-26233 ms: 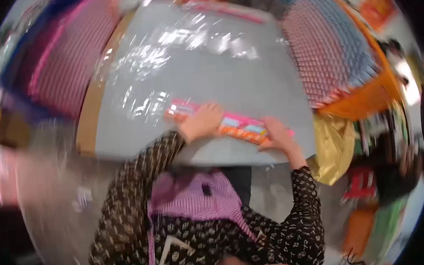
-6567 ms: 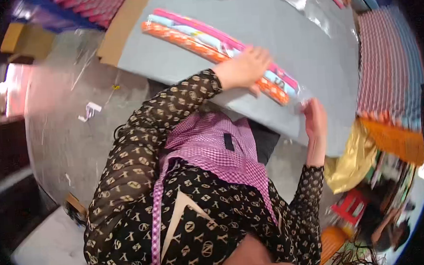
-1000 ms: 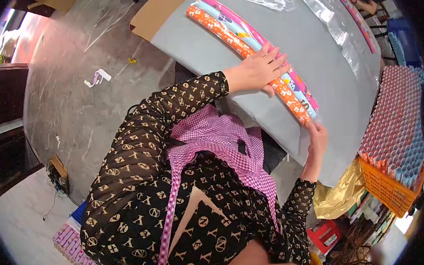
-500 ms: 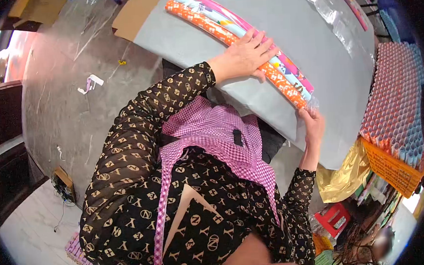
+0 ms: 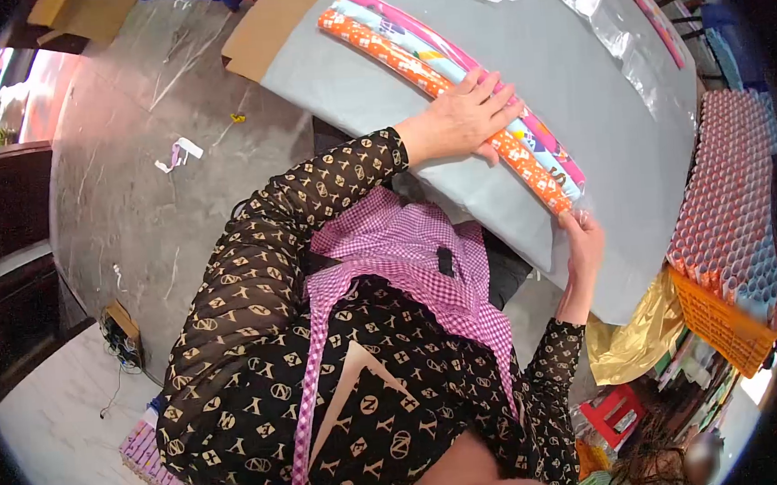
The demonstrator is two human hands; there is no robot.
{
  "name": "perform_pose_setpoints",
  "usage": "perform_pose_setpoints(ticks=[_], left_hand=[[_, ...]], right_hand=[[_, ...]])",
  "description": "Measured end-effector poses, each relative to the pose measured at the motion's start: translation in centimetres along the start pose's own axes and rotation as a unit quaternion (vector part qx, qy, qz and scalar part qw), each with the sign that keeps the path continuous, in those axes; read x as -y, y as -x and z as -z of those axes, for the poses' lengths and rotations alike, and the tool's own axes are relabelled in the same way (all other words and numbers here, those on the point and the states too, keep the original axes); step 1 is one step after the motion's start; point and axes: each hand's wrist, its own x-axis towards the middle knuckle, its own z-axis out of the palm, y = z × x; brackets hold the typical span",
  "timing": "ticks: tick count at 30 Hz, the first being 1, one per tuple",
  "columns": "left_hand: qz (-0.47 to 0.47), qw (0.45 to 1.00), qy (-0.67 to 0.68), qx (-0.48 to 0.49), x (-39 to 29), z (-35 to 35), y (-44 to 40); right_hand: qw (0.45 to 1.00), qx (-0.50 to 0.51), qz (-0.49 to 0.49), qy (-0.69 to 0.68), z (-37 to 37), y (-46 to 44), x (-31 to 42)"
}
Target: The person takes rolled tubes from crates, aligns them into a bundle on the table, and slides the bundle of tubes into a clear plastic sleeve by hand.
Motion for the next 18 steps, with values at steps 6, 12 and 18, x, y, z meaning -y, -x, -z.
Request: perform_pose_setpoints(ticks=[6,12,18], left_hand=[[0.003,1.0,0.012,0.002,0.0,0.3,-0.1],[-0.005,1.0,0.02,0.008,0.2,0.0,0.0],[-0.03,1.0,0.001,0.006,0.0,-0.5,-0.3]], right_hand=[[1.0,0.002,-0.011,0.004,-0.1,-0.1,-0.1],[0.998,-0.013,-0.008,0.062,-0.8,-0.1,1.2],[0.995,-0.007,-0.02,0.094,-0.9,0.6,2.3]])
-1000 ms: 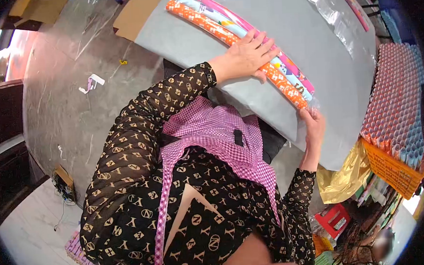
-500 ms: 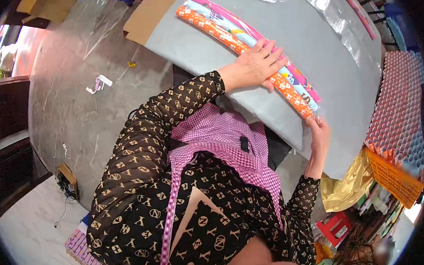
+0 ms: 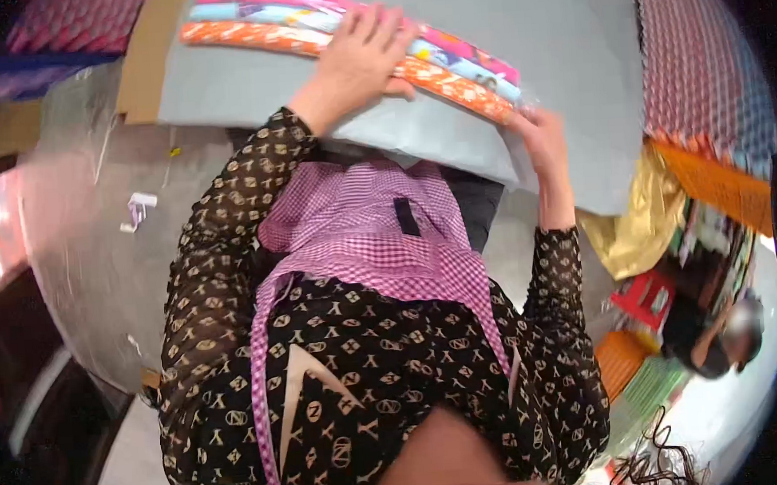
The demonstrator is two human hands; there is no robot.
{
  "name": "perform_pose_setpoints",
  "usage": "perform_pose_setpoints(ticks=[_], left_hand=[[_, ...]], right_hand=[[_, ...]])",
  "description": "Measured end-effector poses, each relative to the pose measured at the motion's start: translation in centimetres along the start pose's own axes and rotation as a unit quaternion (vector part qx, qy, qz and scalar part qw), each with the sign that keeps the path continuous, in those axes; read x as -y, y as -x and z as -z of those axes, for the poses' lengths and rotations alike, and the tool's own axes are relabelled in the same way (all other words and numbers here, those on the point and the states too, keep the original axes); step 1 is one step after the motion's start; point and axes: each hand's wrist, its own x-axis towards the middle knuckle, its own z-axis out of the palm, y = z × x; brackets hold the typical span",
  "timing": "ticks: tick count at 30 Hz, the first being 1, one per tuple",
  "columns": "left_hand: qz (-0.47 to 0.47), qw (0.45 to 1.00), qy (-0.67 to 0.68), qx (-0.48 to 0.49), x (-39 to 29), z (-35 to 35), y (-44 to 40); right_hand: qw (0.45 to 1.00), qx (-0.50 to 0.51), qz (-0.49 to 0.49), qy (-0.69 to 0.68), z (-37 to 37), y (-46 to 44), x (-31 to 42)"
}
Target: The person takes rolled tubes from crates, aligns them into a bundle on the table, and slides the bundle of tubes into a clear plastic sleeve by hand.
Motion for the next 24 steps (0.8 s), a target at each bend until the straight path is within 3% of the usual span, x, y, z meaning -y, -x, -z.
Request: perform_pose_setpoints(ticks=[13,18,22,24], left_hand=[[0.01,0.999,-0.034,-0.009,0.0,-0.2,-0.2],[0.013,0.999,-0.051,-0.009,-0.1,-0.1,-0.2],[0.013,0.998,-0.057,-0.022,0.0,-0.3,-0.2],[0.01,0.998,-0.06,-0.026,0.0,-0.2,-0.2]], right_hand=[[0.997,-0.008,-0.02,-0.068,-1.2,-0.3,-0.3],[1.0,-0.012,0.009,-0.013,-1.5,-0.1,-0.2],[0.998,0.006,-0.005,-0.064,-1.2,0.4,0.3],[1.0,0.014,0.018,-0.004,-0.9,0.5,0.1]])
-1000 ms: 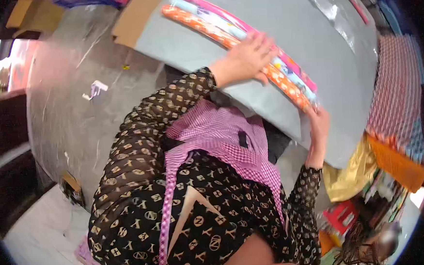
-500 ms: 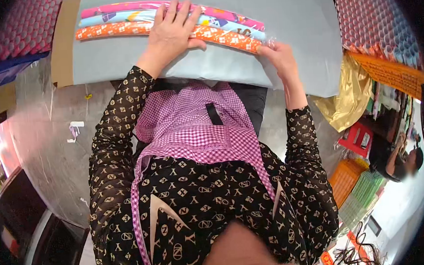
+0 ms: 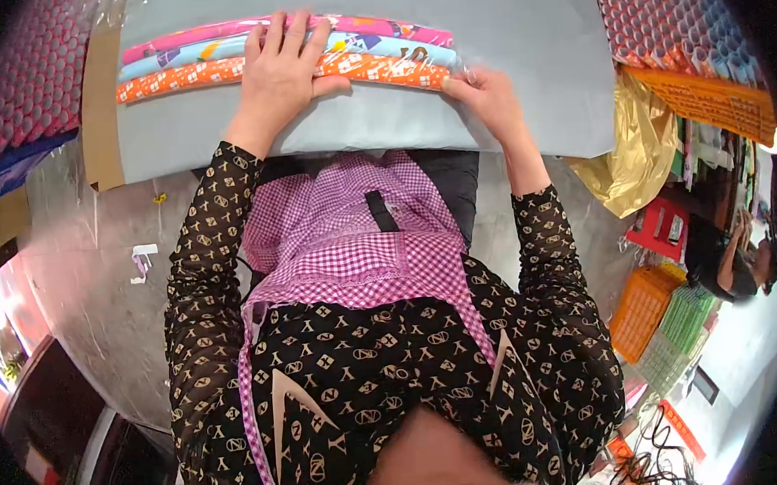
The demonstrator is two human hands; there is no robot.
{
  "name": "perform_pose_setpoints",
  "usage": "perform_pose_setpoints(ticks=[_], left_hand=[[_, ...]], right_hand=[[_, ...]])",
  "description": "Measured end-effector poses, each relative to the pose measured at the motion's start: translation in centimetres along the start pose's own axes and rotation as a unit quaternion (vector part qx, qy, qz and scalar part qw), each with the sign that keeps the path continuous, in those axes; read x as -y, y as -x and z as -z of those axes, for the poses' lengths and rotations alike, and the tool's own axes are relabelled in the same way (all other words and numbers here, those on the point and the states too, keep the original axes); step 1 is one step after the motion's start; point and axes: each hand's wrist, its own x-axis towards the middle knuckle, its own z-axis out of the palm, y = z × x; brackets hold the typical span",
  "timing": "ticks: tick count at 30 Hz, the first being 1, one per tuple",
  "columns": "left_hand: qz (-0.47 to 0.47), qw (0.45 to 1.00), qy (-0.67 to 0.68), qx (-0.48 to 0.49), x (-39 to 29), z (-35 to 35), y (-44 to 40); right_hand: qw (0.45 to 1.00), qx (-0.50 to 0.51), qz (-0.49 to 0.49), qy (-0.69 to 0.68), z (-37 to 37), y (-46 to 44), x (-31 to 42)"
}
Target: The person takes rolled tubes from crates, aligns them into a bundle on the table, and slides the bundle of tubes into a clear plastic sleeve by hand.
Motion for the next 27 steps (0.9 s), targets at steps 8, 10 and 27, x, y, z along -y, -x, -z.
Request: perform_pose_setpoints(ticks=[8,10,27], left_hand=[[0.0,1.0,0.01,0.011,0.2,0.1,0.0],[0.01,1.0,0.006,0.022,0.0,0.2,-0.1],[0.013,0.996,0.081,0.026,-0.8,0.9,-1.3]], right_hand=[[0.999,0.0,0.044,-0.03,0.3,0.5,-0.1],[0.998,-0.011,0.052,0.042,0.4,0.6,0.4],[0.995,-0.034,0.022,-0.087,0.3,-1.0,-1.9]])
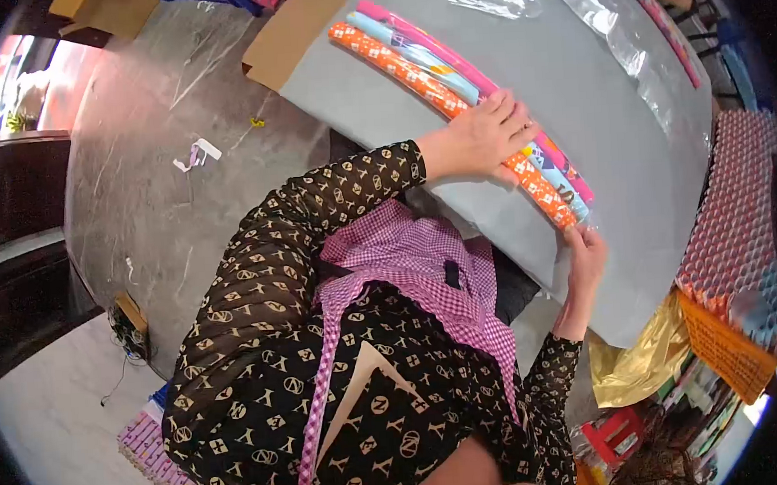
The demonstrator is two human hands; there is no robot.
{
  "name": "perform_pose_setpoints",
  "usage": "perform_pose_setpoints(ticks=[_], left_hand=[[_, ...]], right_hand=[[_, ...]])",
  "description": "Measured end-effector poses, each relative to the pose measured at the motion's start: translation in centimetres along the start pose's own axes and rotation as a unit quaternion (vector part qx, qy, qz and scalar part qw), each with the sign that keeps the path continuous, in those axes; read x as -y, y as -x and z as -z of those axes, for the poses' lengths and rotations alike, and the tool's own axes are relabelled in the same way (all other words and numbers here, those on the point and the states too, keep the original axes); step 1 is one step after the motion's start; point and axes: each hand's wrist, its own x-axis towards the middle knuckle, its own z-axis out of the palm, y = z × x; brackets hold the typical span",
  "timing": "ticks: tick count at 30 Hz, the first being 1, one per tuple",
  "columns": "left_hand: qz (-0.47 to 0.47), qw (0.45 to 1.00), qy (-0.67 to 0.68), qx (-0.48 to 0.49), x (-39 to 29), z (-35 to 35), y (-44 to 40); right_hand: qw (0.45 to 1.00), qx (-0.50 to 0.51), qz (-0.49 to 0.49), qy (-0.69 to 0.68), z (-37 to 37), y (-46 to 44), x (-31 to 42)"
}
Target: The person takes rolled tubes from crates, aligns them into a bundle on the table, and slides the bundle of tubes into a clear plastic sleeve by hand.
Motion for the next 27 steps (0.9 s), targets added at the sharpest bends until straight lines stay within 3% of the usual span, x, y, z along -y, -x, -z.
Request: perform_pose_setpoints(ticks=[10,16,21,27], left_hand=[[0.016,1.0,0.005,0.003,-0.4,0.0,-0.1],[0.006,1.0,-0.005,-0.002,0.0,0.1,0.2],[0.006,1.0,0.005,-0.008,0.1,-0.4,0.3],[0.003,1.0,0.001,-0.031,0.1,-0.4,0.3]], right_hand=[[0.998,0.003,0.003,0.061,0.3,-0.5,-1.3],[0.998,0.046,0.007,0.039,1.0,-0.1,-0.5],[0.997,-0.036,0.035,-0.055,1.1,-0.6,-0.6],[0.998,-0.02,0.003,-0.066,0.9,-1.2,0.0]])
